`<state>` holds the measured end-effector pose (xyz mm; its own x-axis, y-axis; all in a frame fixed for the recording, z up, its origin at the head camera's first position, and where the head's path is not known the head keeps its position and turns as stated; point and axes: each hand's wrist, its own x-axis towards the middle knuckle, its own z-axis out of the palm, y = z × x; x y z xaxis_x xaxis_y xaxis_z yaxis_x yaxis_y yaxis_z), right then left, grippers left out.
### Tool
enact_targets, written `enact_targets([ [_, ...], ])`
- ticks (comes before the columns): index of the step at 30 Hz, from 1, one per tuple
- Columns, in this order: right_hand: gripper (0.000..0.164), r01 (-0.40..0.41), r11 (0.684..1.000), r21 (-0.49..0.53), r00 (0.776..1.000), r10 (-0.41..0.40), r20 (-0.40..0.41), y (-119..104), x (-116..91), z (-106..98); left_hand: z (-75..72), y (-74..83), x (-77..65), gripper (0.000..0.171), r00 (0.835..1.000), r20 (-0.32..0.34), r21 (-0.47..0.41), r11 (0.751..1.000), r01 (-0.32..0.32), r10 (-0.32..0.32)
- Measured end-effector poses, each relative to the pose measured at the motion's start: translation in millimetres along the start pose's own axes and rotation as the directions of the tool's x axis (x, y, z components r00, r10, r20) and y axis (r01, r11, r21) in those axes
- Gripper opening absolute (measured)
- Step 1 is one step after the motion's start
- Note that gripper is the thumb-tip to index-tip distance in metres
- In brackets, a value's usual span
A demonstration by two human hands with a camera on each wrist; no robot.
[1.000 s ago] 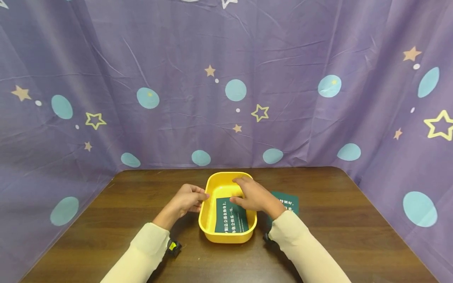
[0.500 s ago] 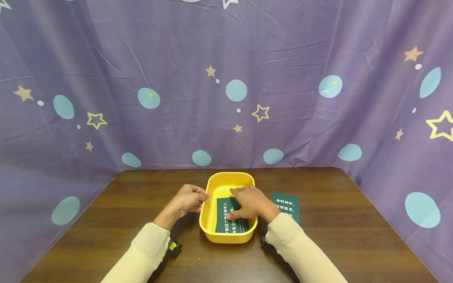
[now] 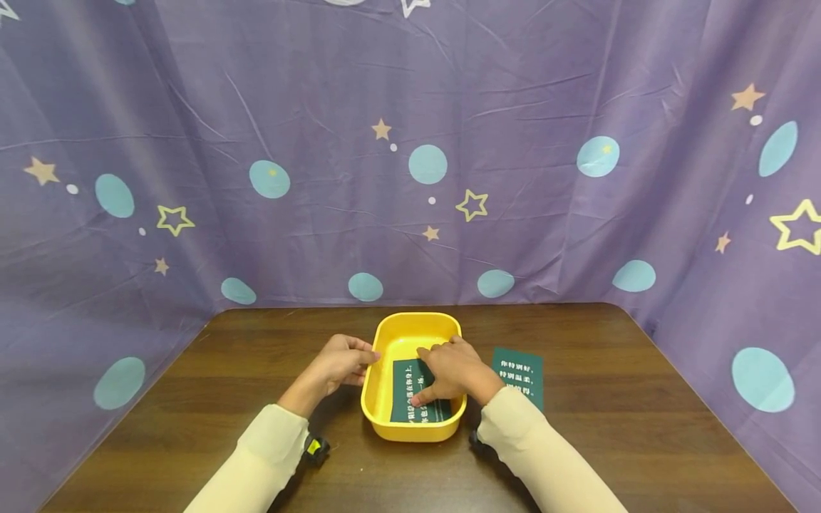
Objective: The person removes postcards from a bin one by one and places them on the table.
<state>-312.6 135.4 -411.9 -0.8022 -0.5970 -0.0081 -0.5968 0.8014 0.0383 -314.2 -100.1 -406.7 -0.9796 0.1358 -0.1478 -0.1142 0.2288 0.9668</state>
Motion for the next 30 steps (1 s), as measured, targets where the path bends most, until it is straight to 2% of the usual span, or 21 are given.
enact_targets([
  [11, 0.091, 0.005, 1.0, -0.026, 0.997, -0.007, -0.072, -0.7, -1.7, 0.6, -0.3, -1.7, 1.4, 0.014, 1.0, 0.003, 0.002, 1.0, 0.0, 0.0],
  [22, 0.092, -0.001, 1.0, 0.025, 0.998, 0.002, -0.067, -0.9, -1.9, 1.1, 0.2, -3.1, 2.5, 0.014, 1.0, 0.003, 0.01, 1.0, 0.001, -0.001],
  [30, 0.089, 0.021, 0.998, 0.064, 0.985, -0.009, -0.171, -0.3, -1.4, 2.0, 0.3, -0.9, 0.2, 0.014, 1.0, -0.002, 0.01, 1.0, 0.0, 0.0],
])
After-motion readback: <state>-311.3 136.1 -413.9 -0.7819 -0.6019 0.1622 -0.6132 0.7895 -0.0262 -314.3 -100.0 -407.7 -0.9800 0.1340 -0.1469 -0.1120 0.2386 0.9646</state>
